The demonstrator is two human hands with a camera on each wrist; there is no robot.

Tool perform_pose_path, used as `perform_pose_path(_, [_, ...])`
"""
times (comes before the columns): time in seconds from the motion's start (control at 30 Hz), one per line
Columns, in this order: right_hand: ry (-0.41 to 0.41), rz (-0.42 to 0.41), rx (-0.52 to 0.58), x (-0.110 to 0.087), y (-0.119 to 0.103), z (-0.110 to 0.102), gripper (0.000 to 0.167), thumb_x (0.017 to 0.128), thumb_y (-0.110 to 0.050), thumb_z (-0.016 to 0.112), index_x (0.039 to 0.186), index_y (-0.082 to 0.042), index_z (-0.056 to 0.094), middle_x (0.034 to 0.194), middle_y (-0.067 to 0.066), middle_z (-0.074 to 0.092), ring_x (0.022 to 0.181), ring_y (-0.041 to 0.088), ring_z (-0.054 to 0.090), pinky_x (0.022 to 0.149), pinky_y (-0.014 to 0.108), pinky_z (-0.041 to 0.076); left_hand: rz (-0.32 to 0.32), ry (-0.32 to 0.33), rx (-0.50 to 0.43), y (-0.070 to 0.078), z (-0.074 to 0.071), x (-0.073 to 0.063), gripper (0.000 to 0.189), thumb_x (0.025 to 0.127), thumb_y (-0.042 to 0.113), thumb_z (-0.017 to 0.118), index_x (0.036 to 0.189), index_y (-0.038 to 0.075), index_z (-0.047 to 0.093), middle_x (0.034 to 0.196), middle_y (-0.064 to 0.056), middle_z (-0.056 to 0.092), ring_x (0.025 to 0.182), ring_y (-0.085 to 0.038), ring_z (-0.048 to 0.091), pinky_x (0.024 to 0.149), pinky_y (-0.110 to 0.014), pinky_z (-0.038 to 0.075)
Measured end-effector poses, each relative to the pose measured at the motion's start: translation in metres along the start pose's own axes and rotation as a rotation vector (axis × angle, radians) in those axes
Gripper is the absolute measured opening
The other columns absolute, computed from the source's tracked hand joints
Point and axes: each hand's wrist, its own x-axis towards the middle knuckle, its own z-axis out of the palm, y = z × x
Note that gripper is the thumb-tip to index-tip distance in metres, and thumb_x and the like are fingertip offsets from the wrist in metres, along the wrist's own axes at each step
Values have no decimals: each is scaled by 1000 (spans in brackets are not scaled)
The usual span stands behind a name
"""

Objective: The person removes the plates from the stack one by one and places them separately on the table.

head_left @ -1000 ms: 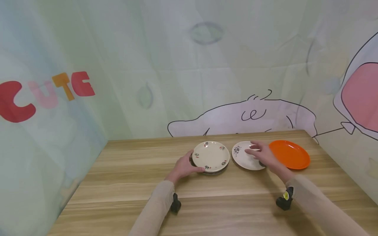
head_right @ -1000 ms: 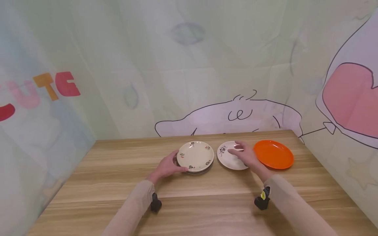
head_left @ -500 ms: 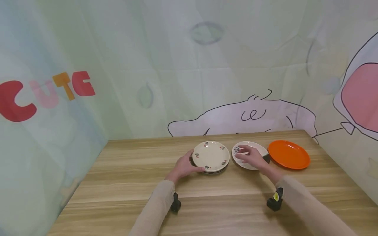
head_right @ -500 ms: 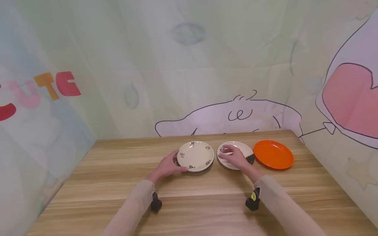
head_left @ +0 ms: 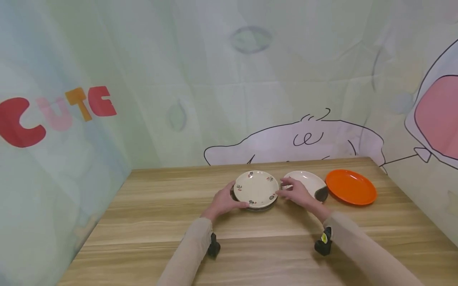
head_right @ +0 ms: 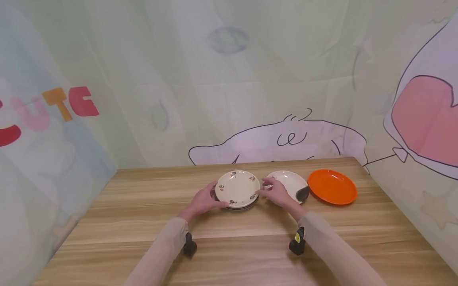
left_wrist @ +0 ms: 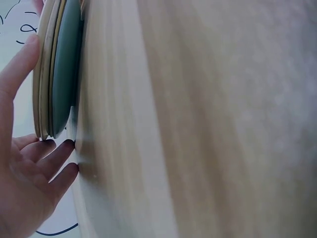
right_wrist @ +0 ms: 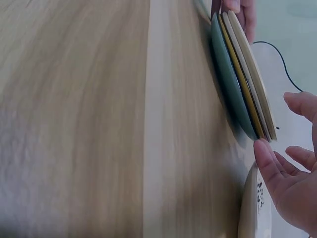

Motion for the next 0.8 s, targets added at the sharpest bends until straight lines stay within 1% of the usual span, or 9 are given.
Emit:
perform_pose_path(0.17, [-2,-41,-1,0,-3,6,60,77,-12,70,124,13,43,115,29,51,86,26,60,63,29,55,5,-1,-1,0,0,0,108,60,48,80,142,4,25,141,-17,35,129,-31,32,107,-46,26])
perform_pose_path(0.27, [6,-34,-1,1,-3,8,58,76,-9,70,123,13,45,112,27,53,83,24,60,61,29,55,1,-2,0,0,0,0,108,60,49,79,142,4,25,141,-17,35,129,-31,32,107,-46,26])
perform_pose_path(0.43, [-18,-46,-10,3,-2,10,58,76,-8,70,123,14,44,107,27,54,81,24,61,60,30,56,-4,-2,-5,1,0,-1,107,60,48,80,142,4,25,141,-17,35,129,-31,33,107,-46,26])
perform_pose_path(0.53, [-27,-51,-16,4,-2,12,59,76,-9,70,124,14,43,108,27,54,82,24,62,60,29,56,-6,1,0,0,0,0,107,61,48,80,142,5,25,141,-16,35,129,-31,33,107,-46,27])
perform_pose_path(0.8, [-28,-15,9,4,-4,14,61,76,-6,69,127,13,40,113,28,51,80,21,62,60,28,56,-1,-1,-15,0,1,-1,108,60,47,80,142,5,25,139,-17,38,127,-31,36,106,-46,28])
